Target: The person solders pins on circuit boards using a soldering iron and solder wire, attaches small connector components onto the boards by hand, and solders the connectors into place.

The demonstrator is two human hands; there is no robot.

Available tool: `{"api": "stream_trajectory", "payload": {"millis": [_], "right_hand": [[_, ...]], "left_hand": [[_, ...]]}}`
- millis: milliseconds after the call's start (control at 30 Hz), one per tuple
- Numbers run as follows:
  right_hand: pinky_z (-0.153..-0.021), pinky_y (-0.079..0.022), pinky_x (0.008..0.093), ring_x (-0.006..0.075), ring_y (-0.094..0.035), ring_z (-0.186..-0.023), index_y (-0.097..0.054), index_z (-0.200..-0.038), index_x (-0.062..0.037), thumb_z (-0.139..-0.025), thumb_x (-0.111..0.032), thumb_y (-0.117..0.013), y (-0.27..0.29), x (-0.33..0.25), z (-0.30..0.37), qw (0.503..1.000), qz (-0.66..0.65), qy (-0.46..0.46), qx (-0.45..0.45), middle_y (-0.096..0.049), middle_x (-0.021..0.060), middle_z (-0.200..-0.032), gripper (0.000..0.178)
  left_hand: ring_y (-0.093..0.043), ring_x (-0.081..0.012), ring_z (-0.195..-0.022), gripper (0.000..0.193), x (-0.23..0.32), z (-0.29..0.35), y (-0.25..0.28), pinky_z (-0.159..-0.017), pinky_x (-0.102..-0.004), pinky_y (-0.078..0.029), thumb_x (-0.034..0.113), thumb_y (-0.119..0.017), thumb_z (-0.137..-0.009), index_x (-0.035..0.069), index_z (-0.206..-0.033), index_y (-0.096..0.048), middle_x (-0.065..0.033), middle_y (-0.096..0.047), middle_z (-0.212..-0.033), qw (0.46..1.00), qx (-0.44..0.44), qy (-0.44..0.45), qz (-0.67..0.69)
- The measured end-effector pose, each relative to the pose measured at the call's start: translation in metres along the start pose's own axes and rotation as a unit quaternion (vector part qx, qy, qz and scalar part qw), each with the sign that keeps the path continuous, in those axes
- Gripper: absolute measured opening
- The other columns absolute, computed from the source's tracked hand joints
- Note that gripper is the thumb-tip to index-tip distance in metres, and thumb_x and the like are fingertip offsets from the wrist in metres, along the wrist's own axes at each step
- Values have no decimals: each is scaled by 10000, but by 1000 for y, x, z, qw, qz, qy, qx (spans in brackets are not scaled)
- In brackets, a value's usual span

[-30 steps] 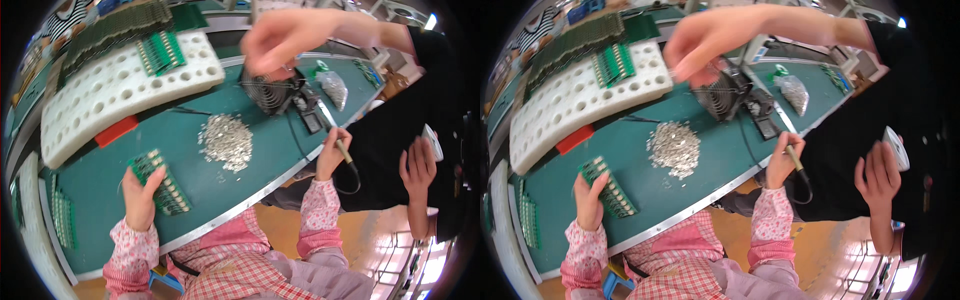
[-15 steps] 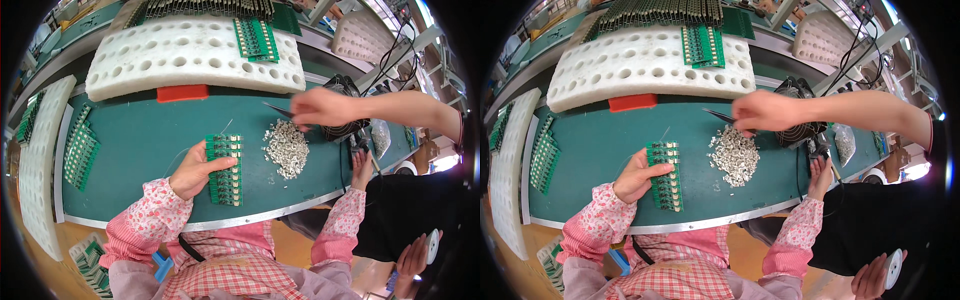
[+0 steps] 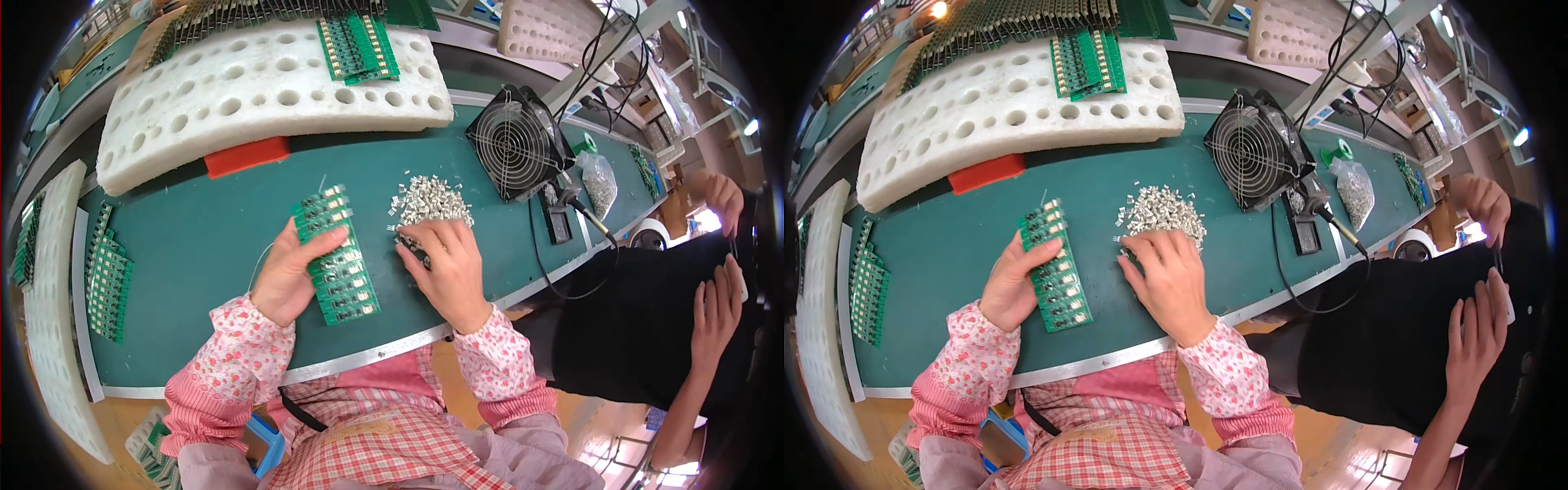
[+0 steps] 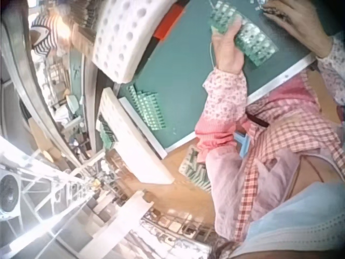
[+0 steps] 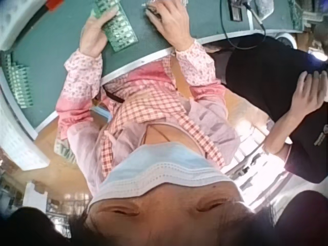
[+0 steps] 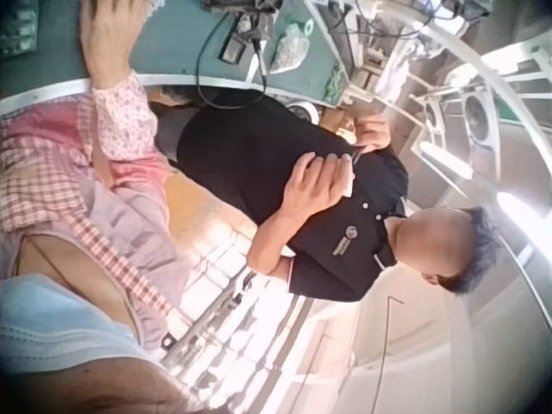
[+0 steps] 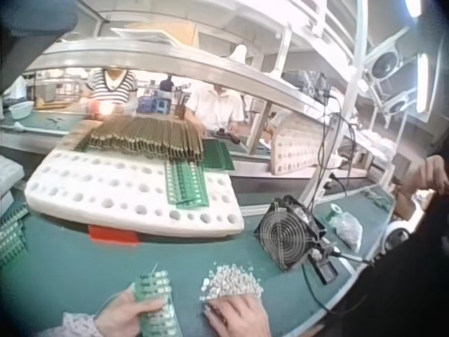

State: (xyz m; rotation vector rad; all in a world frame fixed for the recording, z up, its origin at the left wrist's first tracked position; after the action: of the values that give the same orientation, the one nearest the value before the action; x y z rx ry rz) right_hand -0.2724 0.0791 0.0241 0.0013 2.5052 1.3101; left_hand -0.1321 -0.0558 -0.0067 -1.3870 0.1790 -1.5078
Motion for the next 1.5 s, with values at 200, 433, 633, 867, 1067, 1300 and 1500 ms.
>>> {"api": "stream_trajectory", "payload": {"millis": [200,433,633,867,1067,1300,1500], "right_hand": [[-722,-426,350,232,-541,-847,-633,-797,-77,-718,-112,-722,-20,-5,-29,981,145,50,-121,-603,48,-844,124],[-637,-491,308,180,-610,-698,-628,-858,-8,-800,-75,-693,-22,5,-36,969,-183,-140,-94,-648,76,-777,110],[-695,-506,208,85,-609,-753,-642,-1113,-8,-939,-110,-569,-35,12,-33,833,-453,-293,-124,-679,63,-923,215],[-706,-548,255,137,-645,-786,-572,-1126,32,-928,-116,-583,-35,15,-32,729,-579,-342,-127,-677,135,-957,247],[-727,-557,275,173,-663,-816,-521,-1149,23,-929,-106,-580,-35,7,-28,710,-593,-346,-157,-666,161,-1010,262],[-661,-504,213,88,-597,-794,-620,-1042,12,-901,-94,-624,-37,0,-27,733,-587,-310,-148,-672,85,-966,177],[-651,-500,207,75,-596,-777,-635,-1034,16,-890,-92,-639,-40,-12,-25,707,-602,-335,-158,-676,80,-979,180]], "left_hand": [[-629,-100,-850,281,-2,9,6,-748,-282,-527,25,-691,-823,69,-1077,-578,-11,-650,-960,999,-4,-27,-27],[-628,-84,-811,282,0,12,8,-698,-253,-528,68,-682,-846,57,-1101,-562,-9,-644,-959,999,24,-31,2],[-623,-83,-820,303,2,12,8,-700,-249,-525,54,-680,-843,52,-1117,-550,-12,-639,-978,998,22,-48,-36],[-620,-74,-806,266,5,10,7,-691,-239,-522,64,-699,-831,48,-1077,-600,-15,-655,-957,997,32,-46,-55],[-605,-60,-801,250,4,12,8,-697,-235,-512,112,-700,-841,48,-1067,-614,-11,-653,-953,991,59,-68,-103],[-600,-67,-799,241,1,13,7,-704,-239,-502,135,-674,-867,28,-1072,-604,-18,-651,-939,986,87,-99,-107],[-600,-71,-805,243,-4,12,7,-697,-243,-506,146,-665,-877,11,-1069,-602,-29,-658,-935,973,88,-150,-151]]}}
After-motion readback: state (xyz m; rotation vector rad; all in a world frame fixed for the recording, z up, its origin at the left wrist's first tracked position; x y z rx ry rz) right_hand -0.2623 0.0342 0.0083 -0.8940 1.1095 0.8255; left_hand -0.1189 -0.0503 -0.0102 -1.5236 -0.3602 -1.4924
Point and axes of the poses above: each hand's wrist, its own z-axis away from the middle knuckle, its own y-axis out of the back of the hand, x = y × z, the point moved 3 cm from there along -z, towards the middle knuckle
